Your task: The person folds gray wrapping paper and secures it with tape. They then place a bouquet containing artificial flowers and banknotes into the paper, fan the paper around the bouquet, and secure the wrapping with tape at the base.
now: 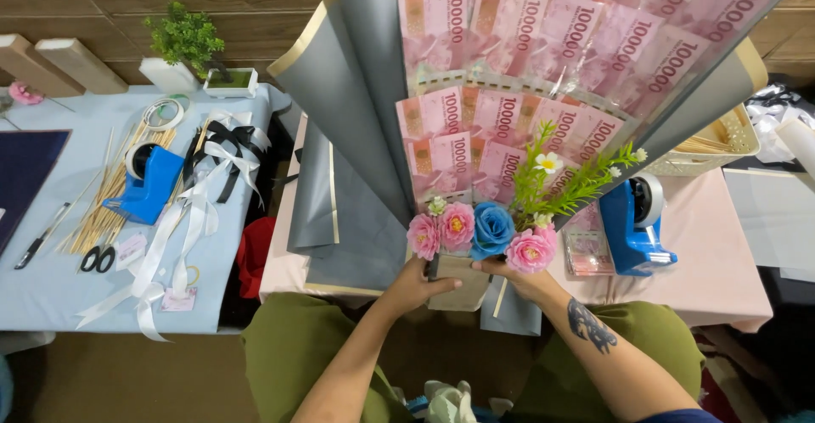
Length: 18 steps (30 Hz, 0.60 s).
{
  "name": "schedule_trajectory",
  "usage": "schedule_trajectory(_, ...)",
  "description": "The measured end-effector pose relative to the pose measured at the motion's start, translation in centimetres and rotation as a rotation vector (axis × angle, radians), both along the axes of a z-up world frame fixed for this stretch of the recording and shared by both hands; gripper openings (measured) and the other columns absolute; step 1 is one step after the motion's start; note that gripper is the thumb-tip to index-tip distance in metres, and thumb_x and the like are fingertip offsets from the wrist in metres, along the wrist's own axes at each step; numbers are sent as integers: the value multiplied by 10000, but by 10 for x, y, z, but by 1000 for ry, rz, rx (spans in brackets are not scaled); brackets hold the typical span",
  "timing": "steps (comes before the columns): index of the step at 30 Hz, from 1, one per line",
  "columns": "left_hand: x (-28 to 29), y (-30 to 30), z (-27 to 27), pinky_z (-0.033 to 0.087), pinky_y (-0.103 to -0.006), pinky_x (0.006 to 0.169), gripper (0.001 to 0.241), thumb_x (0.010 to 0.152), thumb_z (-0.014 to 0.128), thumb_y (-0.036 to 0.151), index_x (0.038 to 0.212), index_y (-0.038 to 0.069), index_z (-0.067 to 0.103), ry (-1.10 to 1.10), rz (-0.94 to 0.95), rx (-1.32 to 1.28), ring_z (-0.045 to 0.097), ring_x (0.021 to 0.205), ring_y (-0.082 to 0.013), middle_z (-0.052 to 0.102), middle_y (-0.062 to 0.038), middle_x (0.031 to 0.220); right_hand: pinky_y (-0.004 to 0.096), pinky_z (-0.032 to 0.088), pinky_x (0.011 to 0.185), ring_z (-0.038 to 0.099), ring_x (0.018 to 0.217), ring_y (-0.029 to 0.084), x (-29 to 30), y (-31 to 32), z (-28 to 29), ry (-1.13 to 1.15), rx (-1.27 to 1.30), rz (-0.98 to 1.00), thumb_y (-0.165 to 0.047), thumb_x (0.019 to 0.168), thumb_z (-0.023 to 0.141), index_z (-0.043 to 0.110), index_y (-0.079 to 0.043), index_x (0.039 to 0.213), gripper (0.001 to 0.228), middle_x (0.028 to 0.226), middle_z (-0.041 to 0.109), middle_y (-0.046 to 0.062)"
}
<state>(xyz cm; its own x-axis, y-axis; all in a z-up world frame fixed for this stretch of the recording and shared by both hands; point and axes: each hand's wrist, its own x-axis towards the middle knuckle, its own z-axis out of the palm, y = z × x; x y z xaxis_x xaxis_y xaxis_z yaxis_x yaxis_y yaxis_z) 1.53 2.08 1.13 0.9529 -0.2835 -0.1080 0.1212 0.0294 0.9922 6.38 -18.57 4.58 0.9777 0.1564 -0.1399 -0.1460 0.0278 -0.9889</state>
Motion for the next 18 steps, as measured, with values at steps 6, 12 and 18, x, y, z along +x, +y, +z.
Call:
schedule_trajectory(6,32,84,41,400,-684,1059,778,827,818,288,1412,-72,452,90,61,337,458,1297,-609,501,-409,1365,447,525,1009,674,1079,217,27,-32,-34,-21,150,45,105,610,913,730,-10,1139,571,1135,741,113)
schedule_trajectory(12,111,209,-77,462,-589,950,895,817,776,506,1450,24,368,383,791,1178,548,1222,-437,512,-271,1336,446,516,1014,659,1094,212,30,-41,-21,-35,231,65,118,636,878,725,-37,1185,591,1149,738,105)
schedule_trajectory(18,130,242,-127,515,-560,814,599,684,777,276,1228,100,598,388,773,1142,705,996,-380,723,-121,1083,449,510,1025,663,1120,224,34,-44,-22,-19,237,88,140,632,870,719,-46,1225,640,1176,741,115)
